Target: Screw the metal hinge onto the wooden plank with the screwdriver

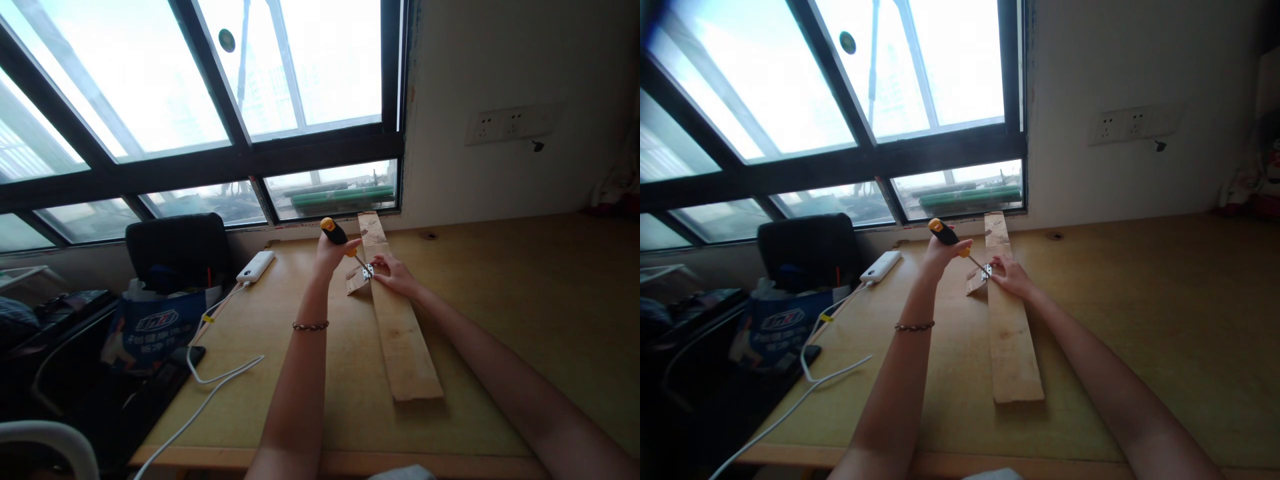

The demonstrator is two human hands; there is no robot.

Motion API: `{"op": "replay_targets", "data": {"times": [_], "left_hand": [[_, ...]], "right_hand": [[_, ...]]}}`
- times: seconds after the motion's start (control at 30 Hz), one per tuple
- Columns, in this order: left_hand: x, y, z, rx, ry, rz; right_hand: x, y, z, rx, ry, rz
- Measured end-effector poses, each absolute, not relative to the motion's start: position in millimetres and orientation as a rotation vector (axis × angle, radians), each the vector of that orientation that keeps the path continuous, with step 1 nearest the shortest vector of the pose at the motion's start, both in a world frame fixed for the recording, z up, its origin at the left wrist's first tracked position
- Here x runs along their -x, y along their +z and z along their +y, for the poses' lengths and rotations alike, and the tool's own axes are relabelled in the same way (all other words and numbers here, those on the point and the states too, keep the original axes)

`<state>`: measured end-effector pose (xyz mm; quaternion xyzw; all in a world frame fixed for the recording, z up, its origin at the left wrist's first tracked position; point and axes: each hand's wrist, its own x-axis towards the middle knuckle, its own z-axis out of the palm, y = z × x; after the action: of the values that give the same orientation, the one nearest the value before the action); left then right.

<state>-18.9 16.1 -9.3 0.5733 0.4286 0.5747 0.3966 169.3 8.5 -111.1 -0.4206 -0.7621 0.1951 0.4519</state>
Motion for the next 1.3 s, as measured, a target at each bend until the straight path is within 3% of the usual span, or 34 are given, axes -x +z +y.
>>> {"op": "replay_targets", "data": {"times": [0.57, 1.3], "left_hand": [[22.5, 14.1, -11.8, -1.448, 1.194, 0.683], [6.5, 4.7, -2.0, -1.313, 1.425, 0.861]], "right_hand": [[-169.5, -114.2, 10.7, 1.028, 0.482, -1.882], [-170.2, -111.7, 9.1, 1.034, 0.457, -1.901]]}}
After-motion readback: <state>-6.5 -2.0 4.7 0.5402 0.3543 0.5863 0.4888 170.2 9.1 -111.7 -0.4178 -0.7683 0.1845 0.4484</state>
